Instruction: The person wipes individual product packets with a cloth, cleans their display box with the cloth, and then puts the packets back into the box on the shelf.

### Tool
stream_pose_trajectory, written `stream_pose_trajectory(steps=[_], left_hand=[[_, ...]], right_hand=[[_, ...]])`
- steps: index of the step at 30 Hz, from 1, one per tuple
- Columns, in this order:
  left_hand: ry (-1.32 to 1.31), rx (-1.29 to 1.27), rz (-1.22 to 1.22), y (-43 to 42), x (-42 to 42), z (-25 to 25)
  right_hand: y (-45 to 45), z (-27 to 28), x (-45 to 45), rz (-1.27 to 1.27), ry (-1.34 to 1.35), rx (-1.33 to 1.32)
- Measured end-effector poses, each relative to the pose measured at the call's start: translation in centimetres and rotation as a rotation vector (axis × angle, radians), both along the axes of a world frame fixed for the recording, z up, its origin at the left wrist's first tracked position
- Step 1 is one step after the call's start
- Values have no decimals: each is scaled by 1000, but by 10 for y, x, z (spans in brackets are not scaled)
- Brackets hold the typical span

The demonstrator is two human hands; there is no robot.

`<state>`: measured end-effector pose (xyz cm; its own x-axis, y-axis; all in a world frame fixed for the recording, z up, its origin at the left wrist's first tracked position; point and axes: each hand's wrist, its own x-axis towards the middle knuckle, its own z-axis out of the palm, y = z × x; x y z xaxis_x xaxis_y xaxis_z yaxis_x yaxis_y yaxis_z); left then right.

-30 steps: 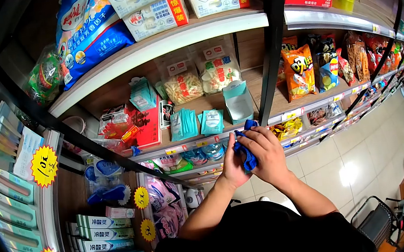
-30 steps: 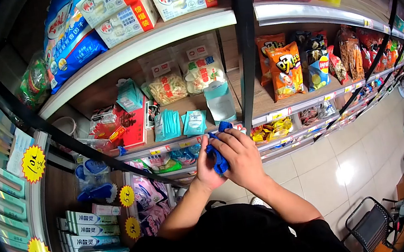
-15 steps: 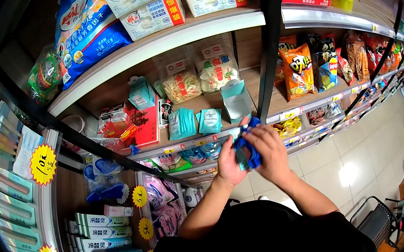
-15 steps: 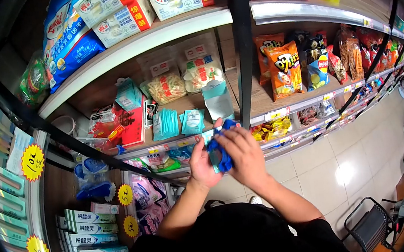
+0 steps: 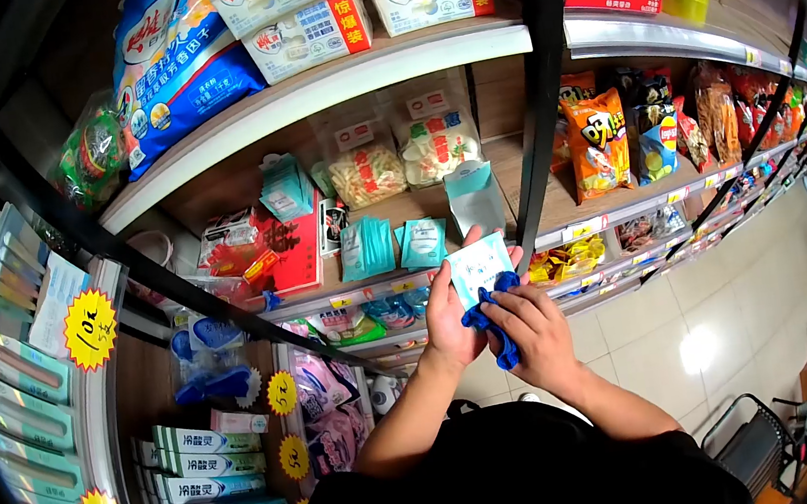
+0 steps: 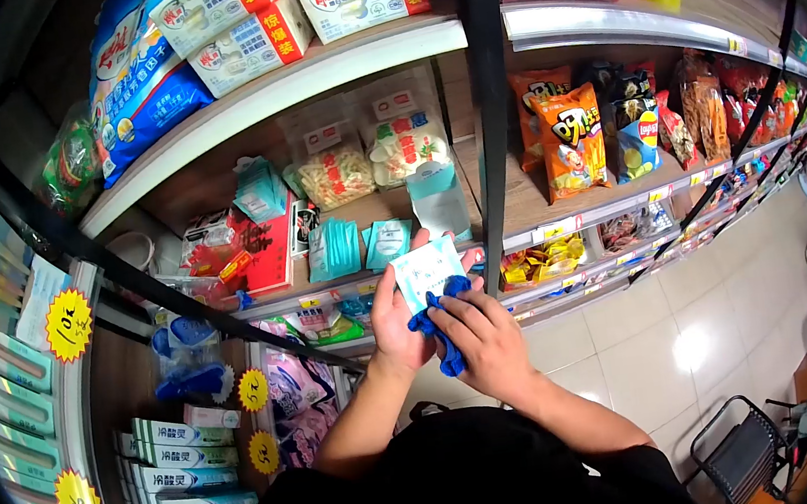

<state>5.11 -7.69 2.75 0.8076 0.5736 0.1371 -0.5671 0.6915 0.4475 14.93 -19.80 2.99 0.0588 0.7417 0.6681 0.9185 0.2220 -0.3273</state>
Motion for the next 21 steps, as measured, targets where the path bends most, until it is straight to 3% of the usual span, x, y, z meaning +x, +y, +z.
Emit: stream_pose_trajectory(steps=[3,7,15,17,19,21], left_hand=[[45,34,-128,1,2,-12],[127,-87,-46,-5,6,-11],[25,-13,97,13,5,6],[49,-51,-32,19,5,-6],[50,-41,6,20,6,-8],[209,-95,72,25,5,-19]], right_hand=[[11,18,9,-52,18,1],[22,22,15,-75,53,37],[0,-7,-6,50,4,-12],[-3,-6,-3,98,50,-4],[-6,-5,-1,92,136,49],[-10,-6,6,85,217,103]])
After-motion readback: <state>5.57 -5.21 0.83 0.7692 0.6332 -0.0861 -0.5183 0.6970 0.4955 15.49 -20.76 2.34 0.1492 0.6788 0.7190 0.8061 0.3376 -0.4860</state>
